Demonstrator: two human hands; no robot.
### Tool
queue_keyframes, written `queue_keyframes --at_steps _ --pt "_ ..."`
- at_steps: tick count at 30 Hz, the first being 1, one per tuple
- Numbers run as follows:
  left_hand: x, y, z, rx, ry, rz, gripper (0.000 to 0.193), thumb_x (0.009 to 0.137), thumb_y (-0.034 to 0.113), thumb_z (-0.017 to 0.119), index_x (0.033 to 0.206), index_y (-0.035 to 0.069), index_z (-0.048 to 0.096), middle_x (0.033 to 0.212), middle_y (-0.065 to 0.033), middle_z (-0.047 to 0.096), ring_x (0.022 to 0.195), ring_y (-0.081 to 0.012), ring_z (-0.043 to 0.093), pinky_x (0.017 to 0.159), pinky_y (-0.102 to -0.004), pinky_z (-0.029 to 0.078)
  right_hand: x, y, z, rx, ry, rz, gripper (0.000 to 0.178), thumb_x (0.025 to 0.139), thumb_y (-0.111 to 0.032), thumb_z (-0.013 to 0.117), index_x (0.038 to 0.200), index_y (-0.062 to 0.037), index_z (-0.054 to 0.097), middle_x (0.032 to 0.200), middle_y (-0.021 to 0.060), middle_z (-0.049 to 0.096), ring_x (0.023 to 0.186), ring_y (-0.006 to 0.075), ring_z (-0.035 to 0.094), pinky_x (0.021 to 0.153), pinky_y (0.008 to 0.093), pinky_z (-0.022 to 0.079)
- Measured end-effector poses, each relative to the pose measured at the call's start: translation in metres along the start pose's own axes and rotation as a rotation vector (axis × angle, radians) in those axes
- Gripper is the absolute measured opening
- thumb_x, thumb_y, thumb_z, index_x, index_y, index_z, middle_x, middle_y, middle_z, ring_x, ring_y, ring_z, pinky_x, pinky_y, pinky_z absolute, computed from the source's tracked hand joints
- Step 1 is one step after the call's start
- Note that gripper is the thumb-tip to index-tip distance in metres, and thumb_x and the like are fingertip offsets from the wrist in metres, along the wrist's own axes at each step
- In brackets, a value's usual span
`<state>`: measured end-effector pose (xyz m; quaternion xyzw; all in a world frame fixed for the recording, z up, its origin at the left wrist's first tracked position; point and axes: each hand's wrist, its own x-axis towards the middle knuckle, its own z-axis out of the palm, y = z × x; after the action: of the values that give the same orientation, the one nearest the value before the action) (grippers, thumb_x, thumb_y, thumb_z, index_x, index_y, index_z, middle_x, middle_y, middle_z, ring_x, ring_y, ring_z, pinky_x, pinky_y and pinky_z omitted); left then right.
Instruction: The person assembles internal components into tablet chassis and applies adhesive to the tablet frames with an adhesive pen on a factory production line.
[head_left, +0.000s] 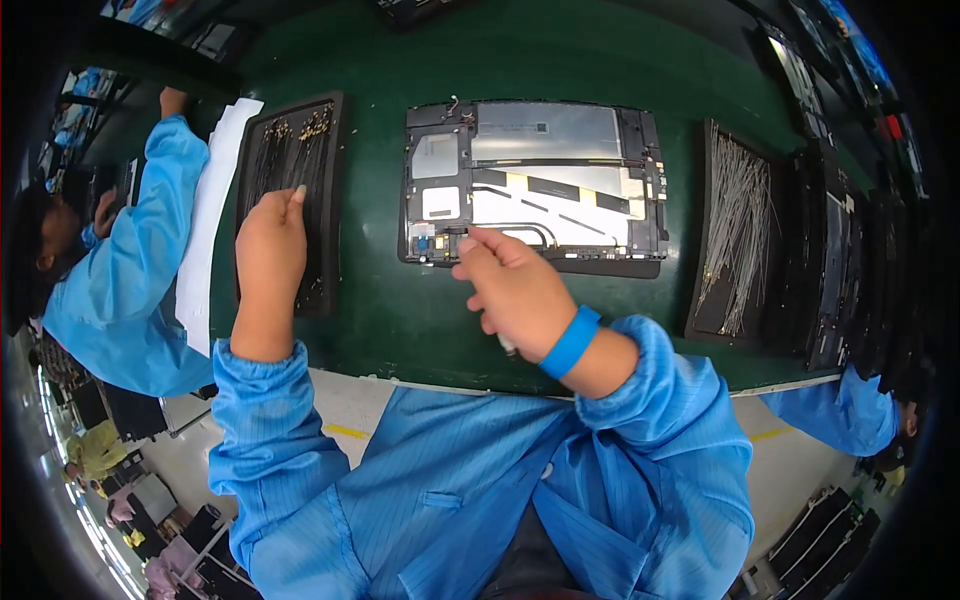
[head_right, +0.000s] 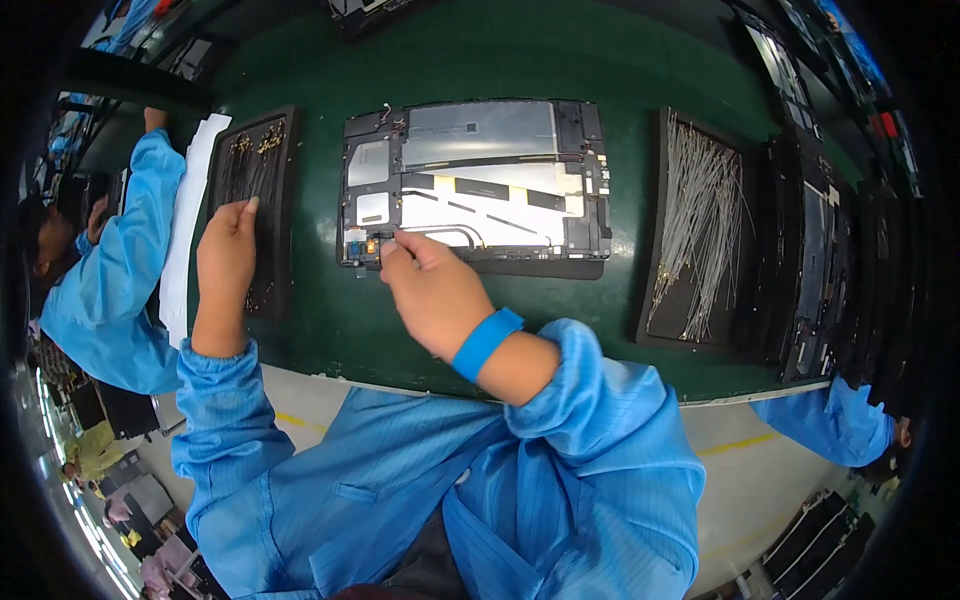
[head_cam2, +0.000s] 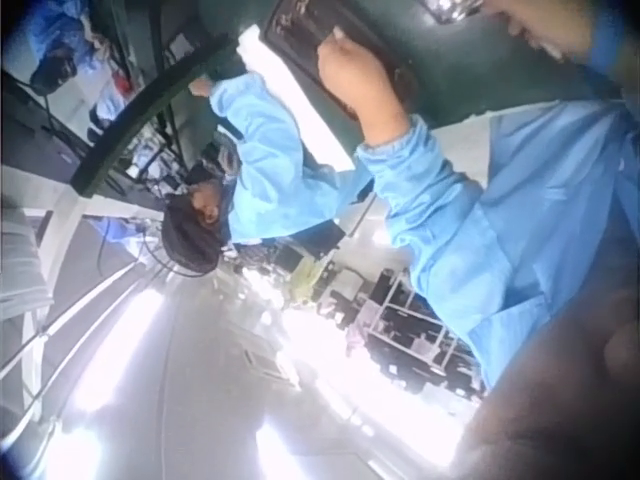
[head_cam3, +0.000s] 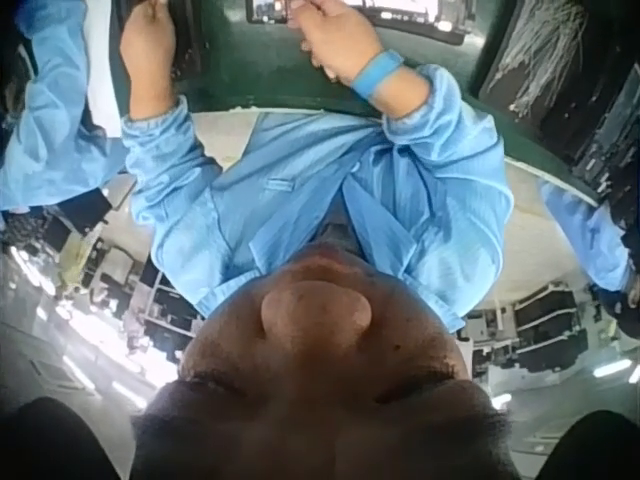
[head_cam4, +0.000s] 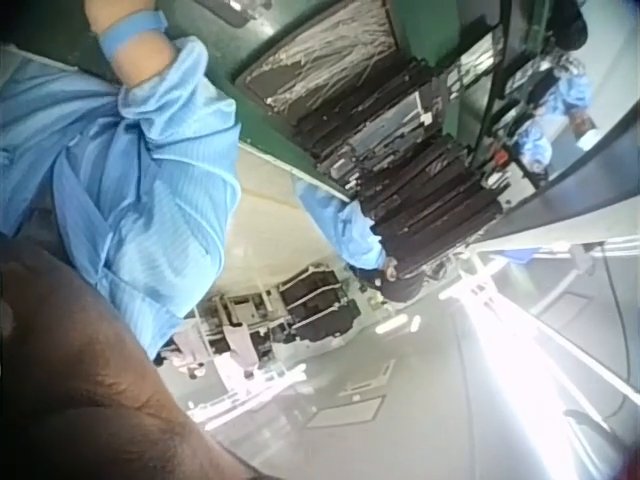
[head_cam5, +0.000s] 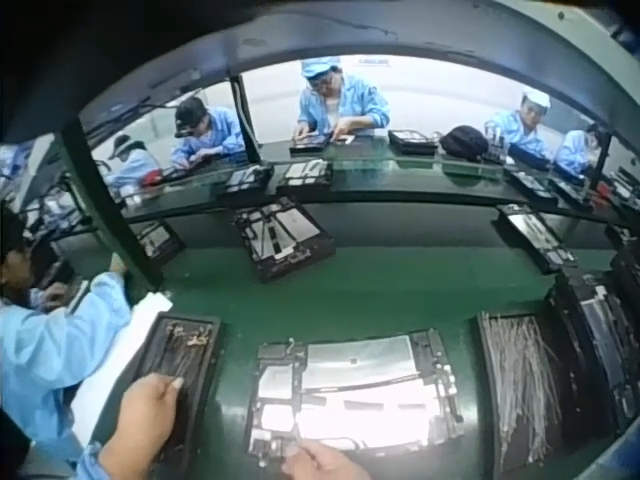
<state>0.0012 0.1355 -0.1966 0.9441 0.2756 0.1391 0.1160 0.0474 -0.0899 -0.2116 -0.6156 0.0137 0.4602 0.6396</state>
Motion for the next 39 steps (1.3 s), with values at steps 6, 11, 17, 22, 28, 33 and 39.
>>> queue_keyframes --at_steps 6,11,17,22,28,33,39 --pt "-0.009 0.019 -0.012 0.045 0.058 0.132 0.018 0.078 0.016 0.051 0.077 -0.002 0.055 0.074 -0.0193 0.056 0.07 -0.0345 0.054 0.06 -0.0382 0.043 -0.022 -0.029 -0.02 -0.017 -0.055 0.037 0.045 0.082 -0.034 0.045 0.112 -0.0013 0.043 0.084 0.0069 0.053 0.056 0.0095 0.046 0.044 0.0195 0.039" --pt "-0.025 0.052 -0.027 -0.049 0.232 0.615 0.012 0.069 -0.002 0.058 0.079 -0.002 0.052 0.076 -0.0162 0.056 0.073 -0.0317 0.055 0.064 -0.0353 0.044 -0.012 -0.044 -0.026 -0.24 -0.013 -0.188 0.051 0.079 -0.042 0.048 0.11 -0.0016 0.046 0.083 0.0043 0.053 0.059 0.009 0.046 0.049 0.0198 0.04" --pt "-0.045 0.064 -0.023 -0.148 0.173 0.782 0.025 0.062 -0.006 0.062 0.083 -0.001 0.05 0.076 -0.0137 0.054 0.073 -0.0297 0.054 0.063 -0.0351 0.045 -0.013 -0.054 -0.029 -0.059 -0.211 0.041 0.04 0.078 -0.033 0.05 0.101 -0.0006 0.05 0.087 0.0044 0.055 0.059 0.0092 0.047 0.047 0.0199 0.04" --pt "-0.063 0.077 -0.006 -0.219 -0.082 0.749 0.024 0.063 0.005 0.062 0.086 0.002 0.055 0.077 -0.0095 0.056 0.068 -0.0234 0.053 0.057 -0.0315 0.043 -0.025 -0.031 -0.037 0.009 -0.121 0.121 0.031 0.078 -0.025 0.048 0.097 0.0004 0.05 0.087 0.0055 0.056 0.059 0.0103 0.048 0.044 0.0206 0.04" --pt "-0.089 0.09 0.022 -0.341 -0.076 0.732 0.022 0.06 0.008 0.061 0.082 0.008 0.058 0.075 -0.0031 0.055 0.068 -0.0203 0.052 0.057 -0.0293 0.041 -0.033 -0.007 -0.043 0.121 -0.135 0.239 0.028 0.078 -0.023 0.047 0.094 0.0001 0.051 0.086 0.0055 0.055 0.06 0.0107 0.048 0.043 0.021 0.039" --pt "-0.075 0.094 0.037 -0.208 -0.025 0.657 0.014 0.066 0.008 0.06 0.079 0.007 0.058 0.077 -0.0045 0.055 0.081 -0.023 0.05 0.069 -0.0325 0.038 -0.016 -0.022 -0.038 0.226 0.214 -0.064 0.041 0.076 -0.023 0.054 0.109 -0.0005 0.043 0.065 0.0034 0.051 0.054 0.0072 0.045 0.044 0.0189 0.036" --pt "-0.076 0.093 0.037 -0.266 -0.063 0.597 0.016 0.066 0.003 0.06 0.081 0.004 0.057 0.081 -0.0072 0.056 0.082 -0.0269 0.05 0.075 -0.0355 0.039 -0.001 -0.011 -0.027 -0.106 0.459 -0.756 0.034 0.087 -0.022 0.04 0.113 -0.0007 0.036 0.094 0.0111 0.055 0.074 0.0101 0.049 0.067 0.0223 0.041"
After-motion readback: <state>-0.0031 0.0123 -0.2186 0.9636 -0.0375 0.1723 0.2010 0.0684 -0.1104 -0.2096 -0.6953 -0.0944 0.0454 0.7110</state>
